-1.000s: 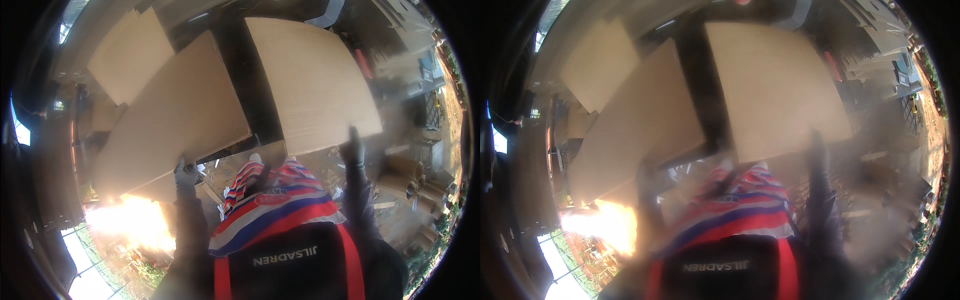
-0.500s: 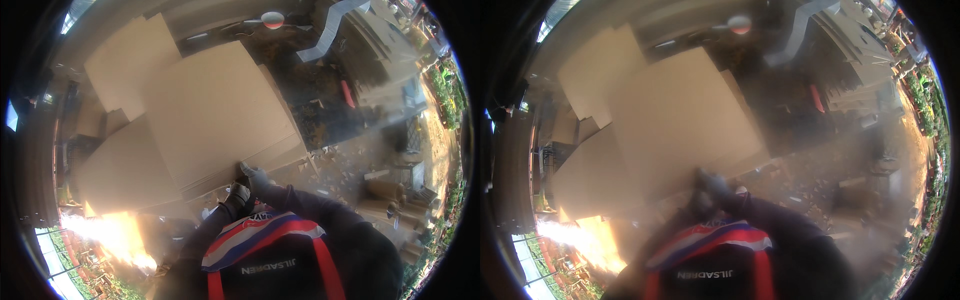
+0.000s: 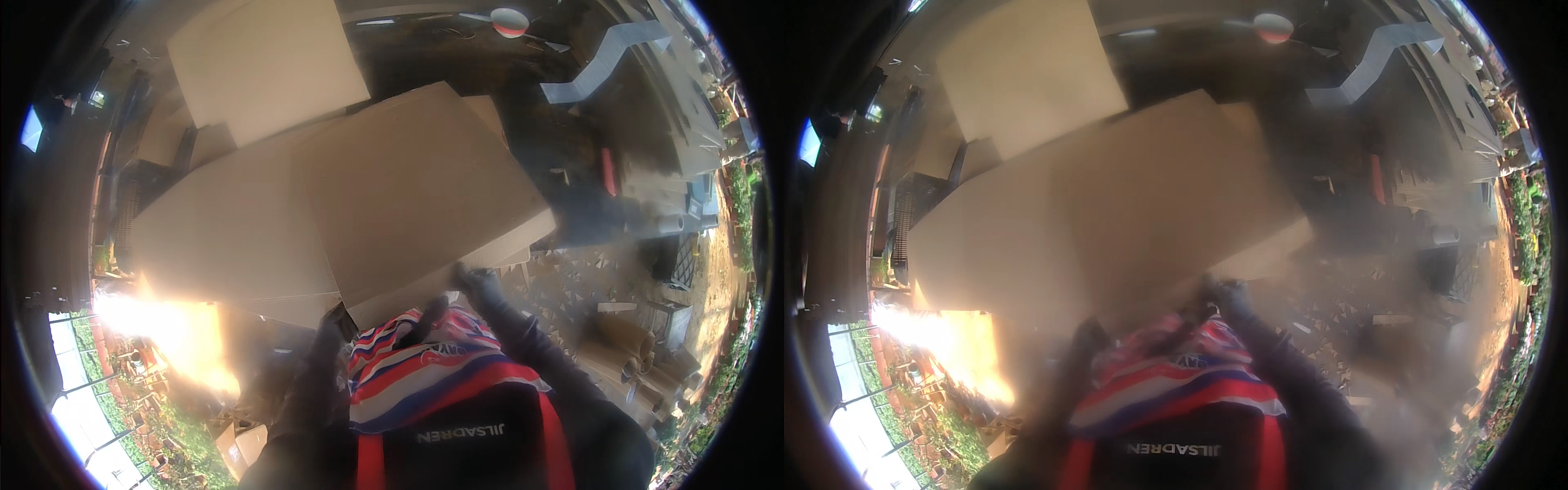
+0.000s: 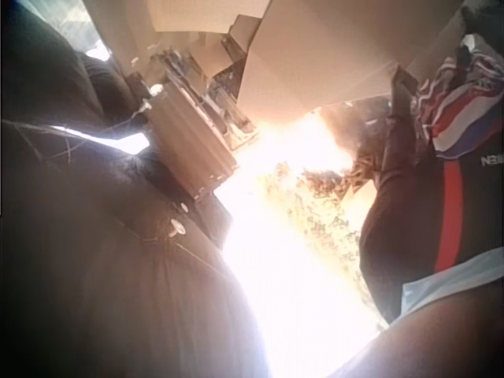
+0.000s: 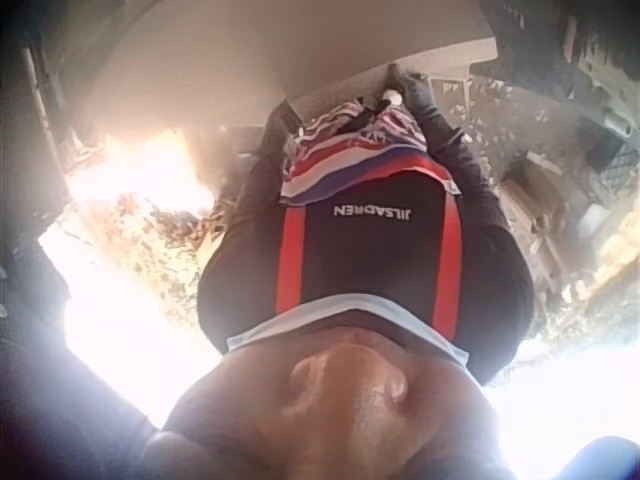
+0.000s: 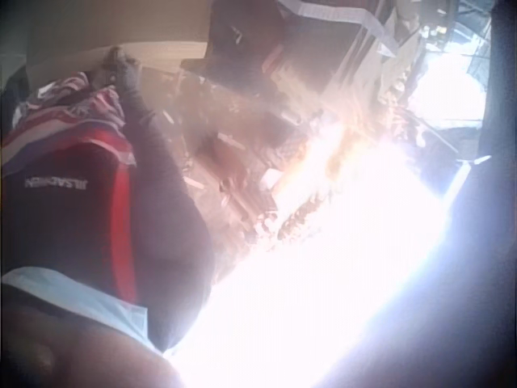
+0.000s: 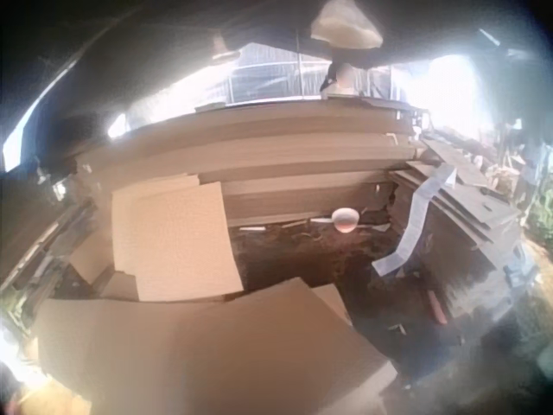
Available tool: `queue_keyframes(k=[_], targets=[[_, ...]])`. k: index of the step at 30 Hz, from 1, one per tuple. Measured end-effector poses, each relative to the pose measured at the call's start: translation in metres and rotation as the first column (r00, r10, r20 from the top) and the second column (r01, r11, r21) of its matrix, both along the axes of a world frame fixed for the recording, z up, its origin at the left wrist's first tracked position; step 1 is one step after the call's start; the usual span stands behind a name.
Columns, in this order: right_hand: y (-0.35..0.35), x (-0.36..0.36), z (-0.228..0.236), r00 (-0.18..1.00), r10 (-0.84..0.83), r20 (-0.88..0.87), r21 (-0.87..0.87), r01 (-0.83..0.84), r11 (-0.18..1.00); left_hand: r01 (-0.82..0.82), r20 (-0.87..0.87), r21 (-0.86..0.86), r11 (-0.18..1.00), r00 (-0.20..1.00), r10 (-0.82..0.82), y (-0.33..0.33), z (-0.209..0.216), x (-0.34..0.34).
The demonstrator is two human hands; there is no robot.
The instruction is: The person prepares cardboard boxes by cutting and folding them, then places potted plants inside and seals the boxes with tape. The person handles multiple boxes and plants, arranging them for transport.
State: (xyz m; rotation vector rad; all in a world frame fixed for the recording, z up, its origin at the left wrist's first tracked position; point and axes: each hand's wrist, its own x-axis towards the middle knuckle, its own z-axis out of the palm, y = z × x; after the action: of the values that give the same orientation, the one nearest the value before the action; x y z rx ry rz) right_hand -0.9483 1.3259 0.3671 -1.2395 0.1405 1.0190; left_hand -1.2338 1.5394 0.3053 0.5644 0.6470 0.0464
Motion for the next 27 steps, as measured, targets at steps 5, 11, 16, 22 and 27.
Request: queue_keyframes(k=[5,11,16,22,27], targets=[[0.016,0.078,-0.02,0.881,0.361,0.306,0.153,-0.42,0.895,-0.333,0.262,0.129,0.934,0.92,0.292,0.076,0.028,0.01],[0.064,0.127,-0.013,0.877,0.131,0.462,-0.039,-0.127,0.991,-0.475,-0.03,0.198,0.858,0.871,0.49,0.071,0.027,0.061],[-0.05,0.149,-0.025,0.707,-0.008,0.707,-0.394,0.404,0.826,-0.545,-0.25,0.038,0.837,0.806,0.536,-0.009,-0.006,0.102],[-0.081,0.103,-0.048,0.671,0.458,0.583,-0.774,0.287,0.565,-0.567,-0.331,-0.091,0.818,0.792,0.513,-0.073,-0.065,0.13],[-0.057,0.093,-0.031,0.601,0.421,0.679,-0.712,0.398,0.579,-0.214,-0.144,-0.363,0.907,0.974,0.172,-0.086,-0.104,0.123]])
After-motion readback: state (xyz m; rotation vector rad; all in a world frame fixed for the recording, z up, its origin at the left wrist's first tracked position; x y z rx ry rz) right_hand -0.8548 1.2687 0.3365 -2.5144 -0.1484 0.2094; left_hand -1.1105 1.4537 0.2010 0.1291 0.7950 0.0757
